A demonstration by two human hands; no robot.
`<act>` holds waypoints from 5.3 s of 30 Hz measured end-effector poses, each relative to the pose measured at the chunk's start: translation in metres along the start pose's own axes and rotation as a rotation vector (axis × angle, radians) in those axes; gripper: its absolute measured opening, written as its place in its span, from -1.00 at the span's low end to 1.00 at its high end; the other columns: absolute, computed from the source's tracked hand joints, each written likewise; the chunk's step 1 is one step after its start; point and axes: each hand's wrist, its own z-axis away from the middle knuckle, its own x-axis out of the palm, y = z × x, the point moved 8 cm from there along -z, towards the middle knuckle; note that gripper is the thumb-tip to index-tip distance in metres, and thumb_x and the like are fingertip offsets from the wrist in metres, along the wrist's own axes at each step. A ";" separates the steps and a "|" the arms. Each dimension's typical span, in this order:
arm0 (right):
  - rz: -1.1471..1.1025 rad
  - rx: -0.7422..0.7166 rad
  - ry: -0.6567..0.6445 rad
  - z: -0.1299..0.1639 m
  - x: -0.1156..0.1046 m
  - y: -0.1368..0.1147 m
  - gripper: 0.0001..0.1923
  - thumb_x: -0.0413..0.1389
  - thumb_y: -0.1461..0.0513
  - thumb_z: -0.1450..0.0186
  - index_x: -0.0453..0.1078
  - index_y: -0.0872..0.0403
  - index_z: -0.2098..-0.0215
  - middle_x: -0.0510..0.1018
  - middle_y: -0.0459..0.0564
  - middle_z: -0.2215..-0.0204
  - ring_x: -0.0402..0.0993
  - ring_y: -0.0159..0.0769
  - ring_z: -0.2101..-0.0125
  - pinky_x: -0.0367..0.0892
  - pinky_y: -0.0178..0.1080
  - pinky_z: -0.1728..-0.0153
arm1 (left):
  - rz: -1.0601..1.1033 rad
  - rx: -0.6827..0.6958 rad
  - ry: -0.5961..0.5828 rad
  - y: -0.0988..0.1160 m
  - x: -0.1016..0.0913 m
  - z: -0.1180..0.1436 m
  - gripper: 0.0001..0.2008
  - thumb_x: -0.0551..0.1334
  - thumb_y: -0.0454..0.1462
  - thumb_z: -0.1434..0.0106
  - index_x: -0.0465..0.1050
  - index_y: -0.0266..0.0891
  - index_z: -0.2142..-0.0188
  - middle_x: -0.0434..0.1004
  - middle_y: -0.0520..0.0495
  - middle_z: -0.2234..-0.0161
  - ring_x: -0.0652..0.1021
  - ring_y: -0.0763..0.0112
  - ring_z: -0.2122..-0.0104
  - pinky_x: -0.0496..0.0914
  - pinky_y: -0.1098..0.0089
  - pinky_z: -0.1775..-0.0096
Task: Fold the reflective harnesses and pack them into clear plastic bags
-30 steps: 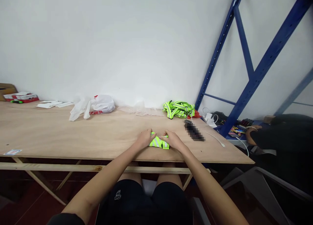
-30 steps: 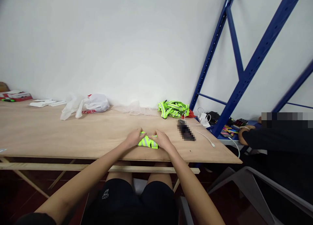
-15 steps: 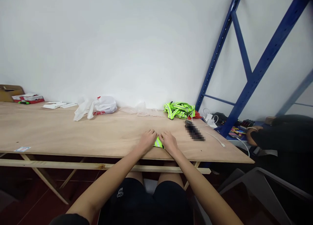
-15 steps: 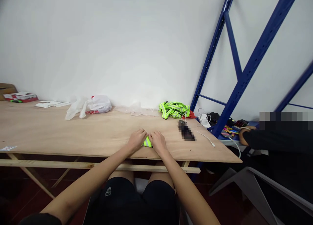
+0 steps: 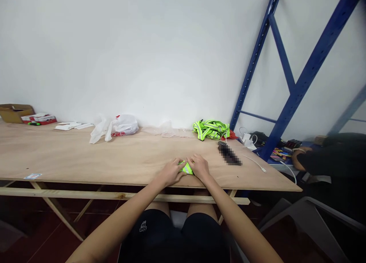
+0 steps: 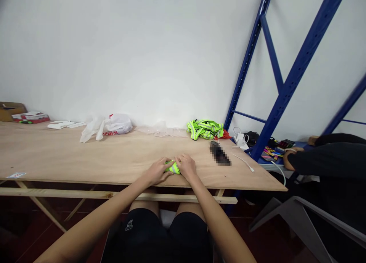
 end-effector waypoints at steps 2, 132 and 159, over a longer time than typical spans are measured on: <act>-0.055 0.018 -0.001 0.001 -0.001 0.001 -0.58 -0.01 0.11 -0.41 0.31 0.02 0.60 0.49 0.00 0.49 0.38 -0.25 0.38 0.13 -0.27 0.37 | 0.030 0.007 -0.008 0.001 0.000 0.001 -0.54 0.21 -0.20 -0.34 0.35 -0.17 -0.21 0.43 -0.24 -0.05 0.46 0.11 -0.03 0.37 0.18 -0.07; -0.395 -0.147 -0.046 0.041 -0.011 -0.027 -0.53 0.31 0.16 -0.19 0.47 -0.09 -0.07 0.63 0.02 0.01 0.53 -0.05 0.06 0.50 -0.07 0.09 | -0.170 -0.857 0.055 -0.338 0.002 -0.067 -0.57 0.05 -0.19 -0.30 0.41 -0.27 -0.10 0.07 -0.35 -0.38 0.09 -0.25 -0.34 0.14 -0.22 -0.17; -0.415 -0.098 -0.038 0.039 -0.014 -0.027 -0.58 0.31 0.17 -0.19 0.51 -0.06 -0.03 0.64 0.00 0.04 0.53 -0.08 0.06 0.47 -0.04 0.05 | -0.154 -0.773 0.187 -0.254 -0.085 0.032 -0.59 -0.06 -0.06 -0.41 0.45 -0.21 0.06 0.53 -0.32 -0.03 0.50 -0.04 -0.04 0.27 0.01 -0.07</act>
